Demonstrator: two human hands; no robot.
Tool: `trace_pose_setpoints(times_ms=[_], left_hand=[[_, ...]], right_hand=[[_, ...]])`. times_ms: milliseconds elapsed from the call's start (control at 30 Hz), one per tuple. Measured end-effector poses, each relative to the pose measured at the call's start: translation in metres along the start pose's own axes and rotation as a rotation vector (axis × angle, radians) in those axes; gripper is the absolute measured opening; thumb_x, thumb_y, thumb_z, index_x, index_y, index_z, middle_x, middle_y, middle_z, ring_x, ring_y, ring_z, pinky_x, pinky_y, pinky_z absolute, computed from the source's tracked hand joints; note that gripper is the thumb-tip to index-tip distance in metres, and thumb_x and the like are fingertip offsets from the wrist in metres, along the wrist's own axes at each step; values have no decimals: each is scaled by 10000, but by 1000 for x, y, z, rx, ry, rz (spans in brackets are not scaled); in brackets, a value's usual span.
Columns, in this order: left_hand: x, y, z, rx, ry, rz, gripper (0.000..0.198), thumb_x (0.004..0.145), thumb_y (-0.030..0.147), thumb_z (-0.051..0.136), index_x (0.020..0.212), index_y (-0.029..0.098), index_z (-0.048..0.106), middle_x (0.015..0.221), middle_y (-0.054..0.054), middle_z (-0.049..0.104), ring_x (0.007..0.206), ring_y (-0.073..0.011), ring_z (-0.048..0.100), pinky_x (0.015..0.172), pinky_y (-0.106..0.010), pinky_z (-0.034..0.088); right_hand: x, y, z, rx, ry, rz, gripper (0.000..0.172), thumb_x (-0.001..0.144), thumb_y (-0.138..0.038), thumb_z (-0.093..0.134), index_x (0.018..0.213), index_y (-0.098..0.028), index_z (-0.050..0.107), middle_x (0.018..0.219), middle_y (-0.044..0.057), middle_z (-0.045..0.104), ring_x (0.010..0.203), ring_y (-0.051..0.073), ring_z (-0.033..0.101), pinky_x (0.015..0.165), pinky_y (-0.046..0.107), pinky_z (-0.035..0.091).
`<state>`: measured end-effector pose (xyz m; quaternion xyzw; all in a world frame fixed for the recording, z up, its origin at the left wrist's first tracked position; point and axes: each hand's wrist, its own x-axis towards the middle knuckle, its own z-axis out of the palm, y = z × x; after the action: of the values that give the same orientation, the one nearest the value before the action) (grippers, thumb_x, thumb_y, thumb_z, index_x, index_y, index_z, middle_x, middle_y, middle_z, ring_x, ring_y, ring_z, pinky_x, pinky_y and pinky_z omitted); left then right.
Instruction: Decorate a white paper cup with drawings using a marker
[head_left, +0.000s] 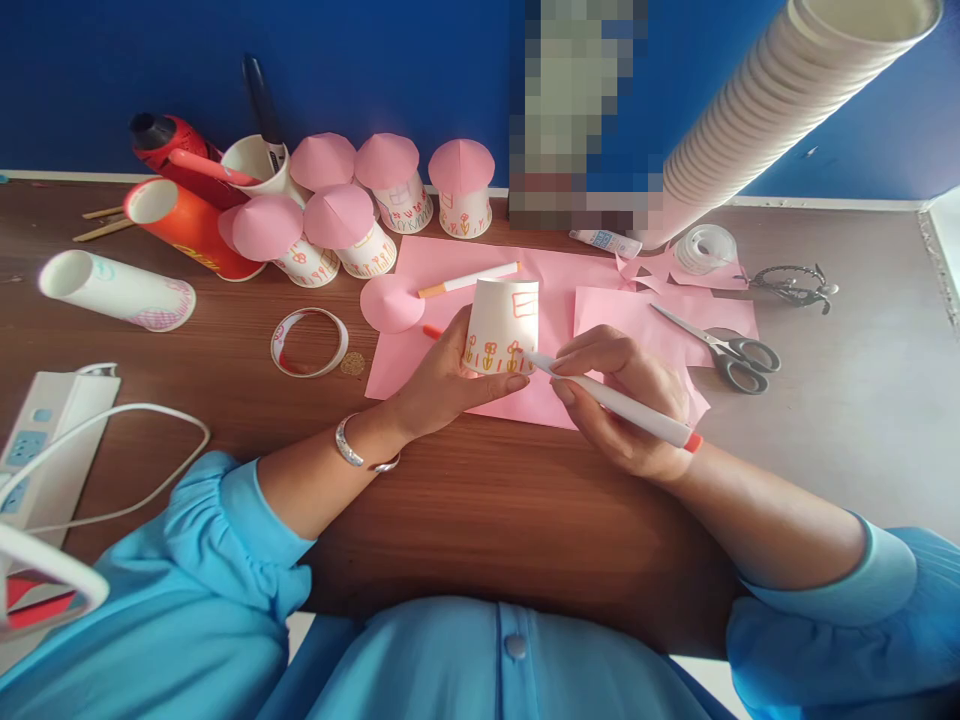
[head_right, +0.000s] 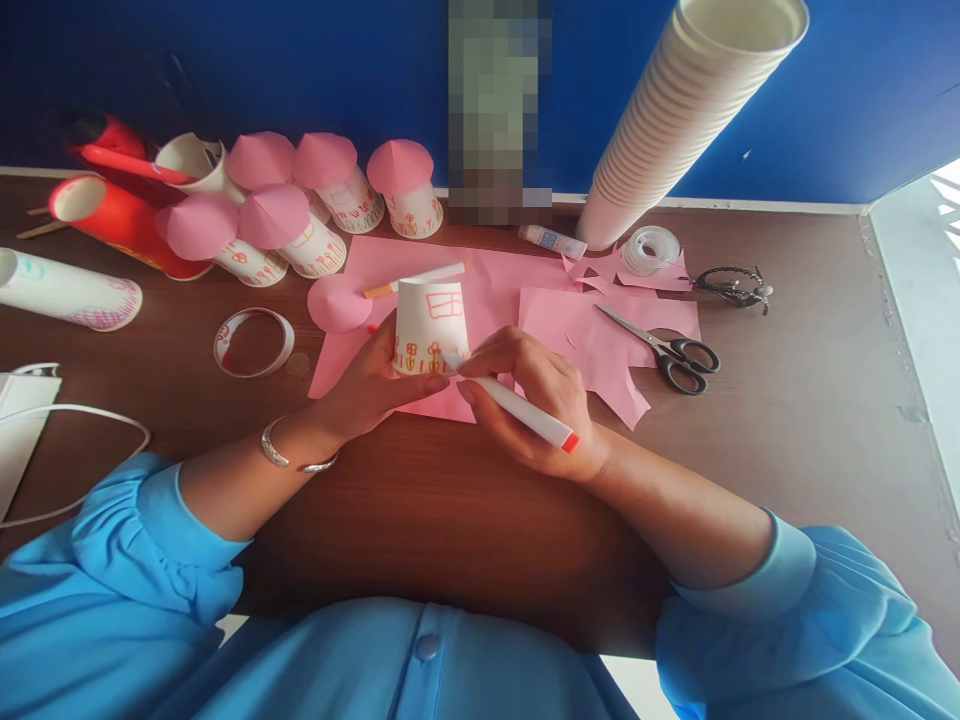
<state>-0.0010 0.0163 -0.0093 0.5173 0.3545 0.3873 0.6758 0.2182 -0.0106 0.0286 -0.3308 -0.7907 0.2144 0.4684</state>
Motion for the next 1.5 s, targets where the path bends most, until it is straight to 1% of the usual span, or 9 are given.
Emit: trace_pose_setpoints(times_ms=[267, 467, 633, 833, 1067, 1333, 1400, 1500], left_hand=[[-1, -1, 1, -30, -6, 1, 607, 774, 377, 937, 1243, 277, 564, 1114, -29, 657, 1048, -224, 671, 886, -387, 603], [0, -1, 0, -20, -8, 10, 583, 772, 407, 935, 1209, 275, 573, 1102, -28, 641, 1038, -228, 664, 873, -401, 607], [0, 0, 0, -16, -15, 5, 593, 772, 424, 933, 1212, 277, 565, 1114, -32, 639, 1051, -234, 659, 887, -413, 609], [0, -1, 0, 17, -6, 15, 601, 775, 444, 929, 1214, 277, 556, 1091, -29, 645, 1016, -226, 657, 860, -409, 599], [0, 1, 2, -10, 1, -2, 594, 773, 391, 934, 1208, 276, 546, 1070, -21, 657, 1000, -218, 663, 861, -402, 590], [0, 1, 1, -2, -1, 4, 606, 769, 402, 937, 1220, 276, 553, 1060, -26, 668, 988, -230, 669, 860, -408, 588], [0, 1, 1, 1, 5, -5, 616, 761, 407, 943, 1222, 274, 556, 1056, -26, 672, 985, -229, 674, 855, -406, 594], [-1, 2, 1, 8, 22, -19, 626, 754, 417, 949, 1233, 274, 572, 1080, -33, 680, 1015, -238, 678, 869, -410, 596]], right_hand=[[0, -3, 2, -37, 10, 20, 144, 965, -119, 680, 1029, -247, 657, 859, 29, 727, 744, 182, 730, 616, 318, 617], [-1, -3, 1, -55, 11, 10, 135, 954, -115, 680, 1021, -230, 657, 851, 34, 721, 736, 179, 724, 622, 309, 603], [-1, -3, 2, -44, 14, 10, 133, 943, -111, 690, 1012, -224, 669, 850, 38, 723, 737, 184, 723, 627, 313, 601], [-1, -3, 2, -18, 4, 6, 128, 949, -111, 682, 1020, -216, 672, 832, 38, 717, 734, 187, 721, 615, 314, 595], [0, -3, 1, 2, -11, 11, 118, 962, -131, 671, 1032, -226, 673, 832, 35, 715, 732, 191, 722, 608, 323, 601], [-1, -2, 2, 32, -16, 4, 144, 973, -129, 664, 1075, -231, 660, 842, 38, 711, 726, 187, 710, 588, 335, 588], [-1, -2, 2, 59, -4, -6, 150, 969, -124, 669, 1076, -229, 659, 838, 37, 706, 728, 187, 709, 586, 335, 583], [-2, -2, 2, 118, 58, -2, 140, 969, -133, 673, 1069, -231, 662, 824, 36, 698, 741, 201, 708, 602, 357, 581]])
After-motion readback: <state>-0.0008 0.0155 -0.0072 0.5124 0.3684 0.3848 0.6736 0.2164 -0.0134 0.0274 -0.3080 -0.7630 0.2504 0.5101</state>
